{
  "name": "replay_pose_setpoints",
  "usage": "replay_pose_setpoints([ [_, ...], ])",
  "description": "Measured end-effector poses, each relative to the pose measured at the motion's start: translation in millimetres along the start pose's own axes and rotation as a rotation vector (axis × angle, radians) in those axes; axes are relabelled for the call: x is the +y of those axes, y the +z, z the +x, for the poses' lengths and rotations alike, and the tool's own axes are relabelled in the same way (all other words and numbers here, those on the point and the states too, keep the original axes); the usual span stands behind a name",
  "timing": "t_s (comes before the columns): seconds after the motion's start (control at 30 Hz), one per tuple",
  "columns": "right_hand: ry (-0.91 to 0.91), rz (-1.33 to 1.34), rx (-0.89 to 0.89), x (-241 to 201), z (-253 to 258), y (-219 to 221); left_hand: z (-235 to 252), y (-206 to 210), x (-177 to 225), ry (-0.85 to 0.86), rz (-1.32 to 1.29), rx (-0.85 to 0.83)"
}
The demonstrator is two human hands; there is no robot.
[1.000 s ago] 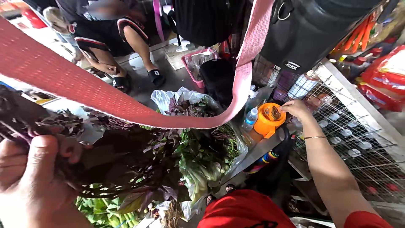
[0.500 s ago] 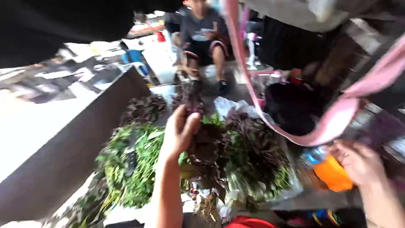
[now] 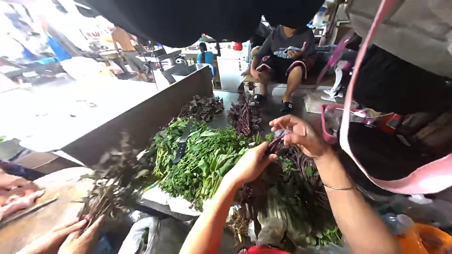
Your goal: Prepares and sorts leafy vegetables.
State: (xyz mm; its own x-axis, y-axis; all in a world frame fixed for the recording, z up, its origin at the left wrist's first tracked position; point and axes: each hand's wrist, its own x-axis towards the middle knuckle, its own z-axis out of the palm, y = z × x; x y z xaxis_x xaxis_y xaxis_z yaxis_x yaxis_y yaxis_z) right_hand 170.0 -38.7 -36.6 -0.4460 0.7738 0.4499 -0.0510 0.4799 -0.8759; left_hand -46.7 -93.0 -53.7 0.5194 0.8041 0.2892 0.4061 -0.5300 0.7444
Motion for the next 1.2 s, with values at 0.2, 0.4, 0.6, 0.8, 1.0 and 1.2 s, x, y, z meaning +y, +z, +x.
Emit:
replay_pose_setpoints([
  [0.2, -0.021, 0.294, -0.075, 23.6, 0.8, 34.4, -13.1, -2.5, 2.1, 0.03, 0.047, 0.049],
  [0.4, 0.088, 0.339, -0.008, 30.9, -15.4, 54.2, -13.3, -4.1, 4.0, 0.057, 0.07, 0.044],
  [0.6, 0.242, 0.028, 0.034, 13.5, -31.7, 47.5, -11.3, -6.3, 0.4, 0.015, 0.124, 0.098],
  [0.8, -0.066, -0.586, 0.108, -7.0, -60.9, 64.1, 3.9, 3.8, -9.7, -0.101, 0.116, 0.2],
  [1.0, -0.171, -0.021, -0.061, 8.5, -83.9, 76.6, 11.9, 6.1, -22.9, -0.04, -0.083, 0.326],
  [1.2, -0.285, 1.162, 0.183, 0.6, -74.8, 73.7, 6.5, 6.0, -9.9, 0.128, -0.377, 0.364],
])
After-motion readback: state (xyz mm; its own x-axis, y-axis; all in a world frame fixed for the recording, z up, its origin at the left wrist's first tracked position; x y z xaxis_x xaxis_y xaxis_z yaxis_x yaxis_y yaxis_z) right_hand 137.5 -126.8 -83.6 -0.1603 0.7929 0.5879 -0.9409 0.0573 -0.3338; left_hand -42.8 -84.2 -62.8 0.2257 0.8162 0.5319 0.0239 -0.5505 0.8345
